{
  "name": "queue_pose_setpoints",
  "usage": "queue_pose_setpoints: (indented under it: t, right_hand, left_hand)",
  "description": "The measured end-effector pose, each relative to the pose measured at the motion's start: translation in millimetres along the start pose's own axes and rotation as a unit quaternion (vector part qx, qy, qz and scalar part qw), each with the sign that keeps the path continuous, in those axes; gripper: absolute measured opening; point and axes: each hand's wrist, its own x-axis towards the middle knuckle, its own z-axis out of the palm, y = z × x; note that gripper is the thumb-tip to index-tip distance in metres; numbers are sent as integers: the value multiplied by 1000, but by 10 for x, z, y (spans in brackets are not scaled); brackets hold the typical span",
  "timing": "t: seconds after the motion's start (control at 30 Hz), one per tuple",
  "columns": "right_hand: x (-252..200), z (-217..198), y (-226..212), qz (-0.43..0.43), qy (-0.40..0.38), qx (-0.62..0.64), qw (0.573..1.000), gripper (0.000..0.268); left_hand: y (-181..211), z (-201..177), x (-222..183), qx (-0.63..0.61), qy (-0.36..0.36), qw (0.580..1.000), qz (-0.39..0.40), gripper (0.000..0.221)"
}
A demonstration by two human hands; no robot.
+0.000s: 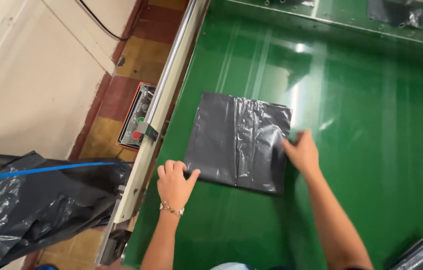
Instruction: The person is picking up newly manufactured plastic bags from a conveyor belt, folding them neatly, and stacking them into a red plastic crate.
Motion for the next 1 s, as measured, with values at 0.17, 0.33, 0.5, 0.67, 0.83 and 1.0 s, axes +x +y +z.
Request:
queue_pose_setpoints:
  t: [0.17, 0.33, 0.5, 0.67, 0.83, 1.0]
  right_hand:
    - [-982, -25, 62, 113, -142, 89, 979, 69]
    - [-1369, -191, -224, 125, -149, 62, 979, 83]
    - [-1495, -112, -119, 136, -127, 85, 979, 84]
    - [-1367, 112, 74, 159, -72, 272, 946, 84]
    - [-1560, -3, -169, 96, -114, 56, 987, 75]
    - [-1631, 408, -25, -76, -3, -133, 988, 63]
  left_hand:
    - [41, 84, -54, -29, -115, 991, -61, 36]
    - [-194, 588, 31, -58, -74, 993, -66, 22]
    - [-228, 704, 149, -74, -78, 992, -67, 19]
    - [-200, 482, 219, -122, -100, 985, -69, 16]
    - [-287, 494, 233, -130, -98, 986, -21, 16]
    - [-346, 507, 229, -161, -110, 981, -3, 14]
